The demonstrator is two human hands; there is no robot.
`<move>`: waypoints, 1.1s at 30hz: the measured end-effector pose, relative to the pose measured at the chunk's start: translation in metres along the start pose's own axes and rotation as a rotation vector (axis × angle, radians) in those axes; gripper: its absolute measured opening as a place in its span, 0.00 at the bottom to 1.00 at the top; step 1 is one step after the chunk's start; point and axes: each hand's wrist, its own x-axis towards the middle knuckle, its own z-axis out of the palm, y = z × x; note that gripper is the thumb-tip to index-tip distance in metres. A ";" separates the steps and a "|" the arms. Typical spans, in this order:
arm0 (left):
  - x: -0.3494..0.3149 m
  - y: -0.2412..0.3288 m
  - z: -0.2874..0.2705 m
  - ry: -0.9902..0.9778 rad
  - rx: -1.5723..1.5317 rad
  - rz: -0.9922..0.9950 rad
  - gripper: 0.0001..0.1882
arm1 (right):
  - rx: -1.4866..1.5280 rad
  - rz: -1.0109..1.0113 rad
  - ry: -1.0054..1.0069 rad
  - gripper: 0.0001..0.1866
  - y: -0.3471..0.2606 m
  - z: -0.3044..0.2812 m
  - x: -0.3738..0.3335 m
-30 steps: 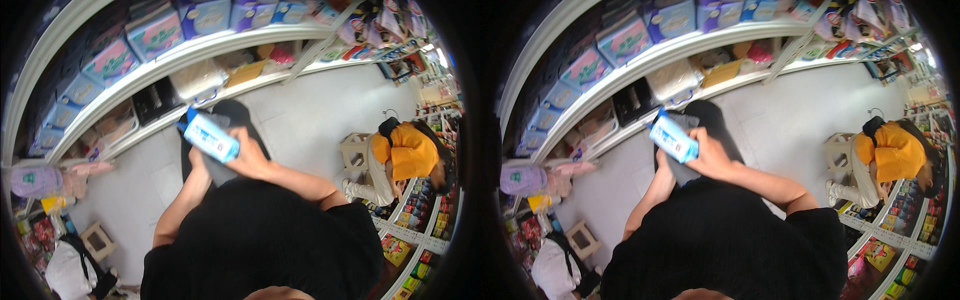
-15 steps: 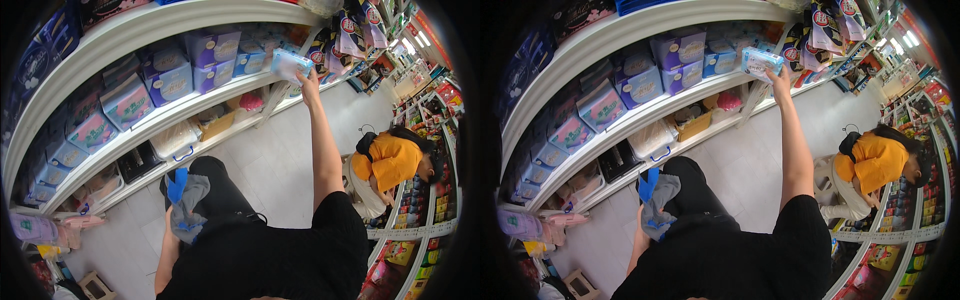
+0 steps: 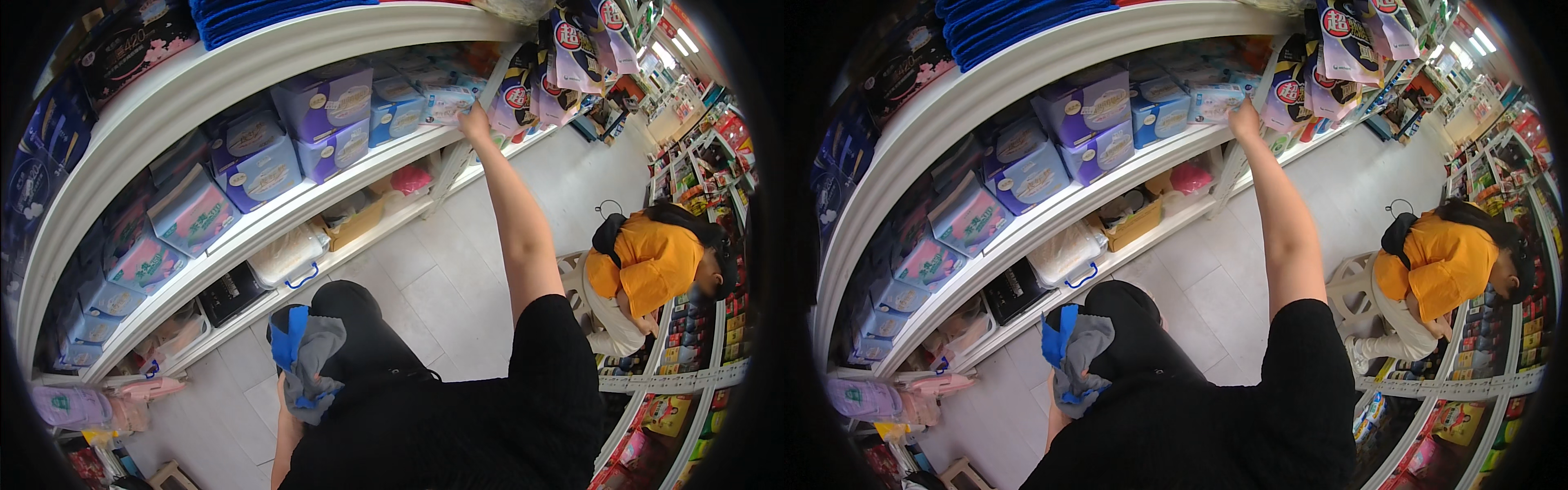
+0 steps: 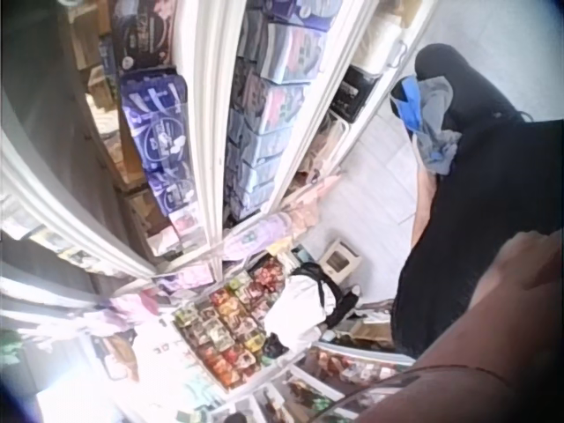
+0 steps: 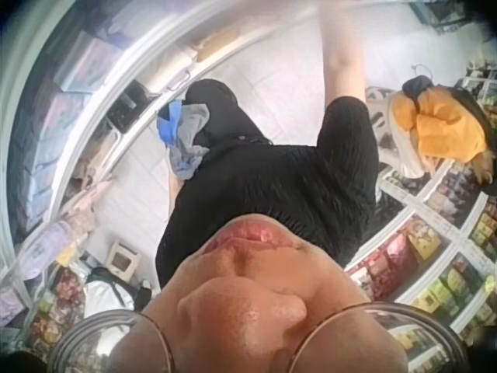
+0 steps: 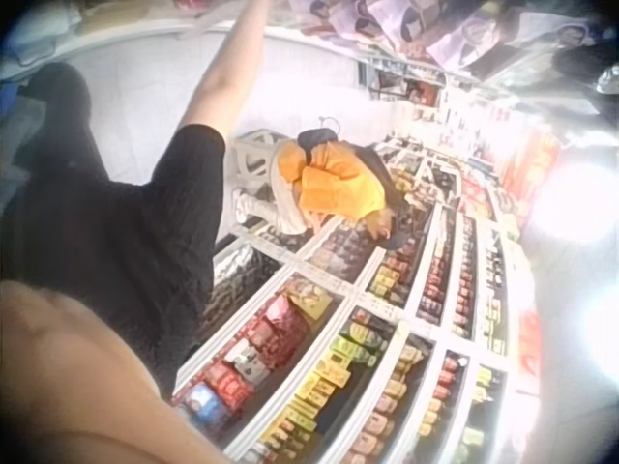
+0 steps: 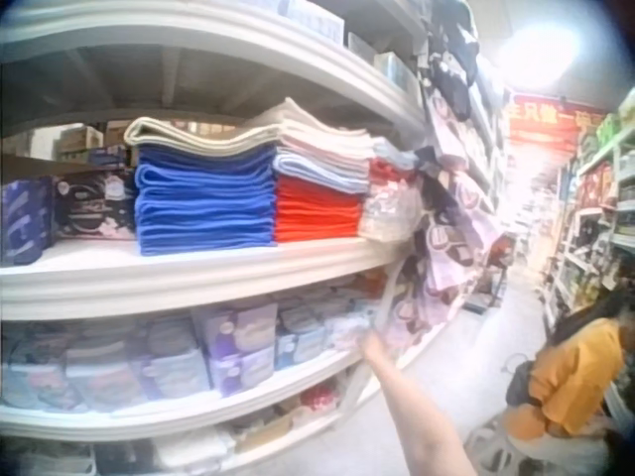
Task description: The person wipes and restocks packages of sanitary pads on a store shelf. They repeatedly pick up packages, wipe them with a cloth, and place them back on the shelf in an organized manner.
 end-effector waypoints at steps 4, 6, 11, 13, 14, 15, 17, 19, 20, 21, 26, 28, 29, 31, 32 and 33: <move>-0.007 0.015 0.020 -0.024 0.102 0.036 0.12 | -0.180 0.033 0.004 0.27 -0.018 -0.010 -0.008; -0.008 0.020 0.026 -0.036 0.143 0.053 0.13 | -0.261 0.047 -0.007 0.24 -0.025 -0.015 -0.010; -0.013 0.021 0.037 -0.040 0.181 0.110 0.14 | -0.480 0.009 -0.025 0.16 -0.055 -0.051 -0.011; -0.012 0.021 0.038 0.026 0.108 0.040 0.14 | -0.489 -0.169 0.036 0.14 -0.061 -0.064 -0.002; -0.011 0.023 0.037 0.090 0.039 -0.046 0.14 | -0.493 -0.257 0.067 0.13 -0.061 -0.067 0.005; -0.011 0.024 0.036 0.152 -0.029 -0.133 0.15 | -0.501 -0.371 0.138 0.13 -0.056 -0.064 0.015; -0.014 0.025 0.037 0.038 0.175 0.004 0.15 | -0.579 -0.475 0.134 0.13 -0.053 -0.060 0.032; -0.015 0.025 0.038 0.024 0.227 0.045 0.16 | -0.673 -0.553 0.100 0.14 -0.048 -0.054 0.044; -0.014 0.024 0.037 0.066 0.177 0.016 0.16 | -0.728 -0.578 0.069 0.14 -0.044 -0.052 0.049; -0.013 0.023 0.037 0.107 0.127 -0.013 0.16 | -0.784 -0.602 0.038 0.14 -0.041 -0.053 0.054; -0.006 -0.004 -0.002 0.056 0.486 0.161 0.21 | -0.925 -0.387 -0.345 0.20 -0.038 -0.056 0.086; -0.006 -0.008 -0.002 0.078 0.581 0.121 0.24 | -0.938 -0.393 -0.365 0.25 -0.047 -0.053 0.090; -0.007 0.007 0.018 0.185 0.431 -0.050 0.24 | -0.945 -0.390 -0.372 0.26 -0.049 -0.054 0.095; -0.008 0.022 0.033 0.255 0.369 -0.184 0.18 | -0.962 -0.401 -0.389 0.28 -0.057 -0.050 0.102; -0.008 0.025 0.035 0.218 0.461 -0.155 0.13 | -0.971 -0.405 -0.400 0.28 -0.059 -0.050 0.104; -0.007 0.026 0.036 0.181 0.553 -0.125 0.10 | -0.981 -0.403 -0.410 0.29 -0.061 -0.052 0.106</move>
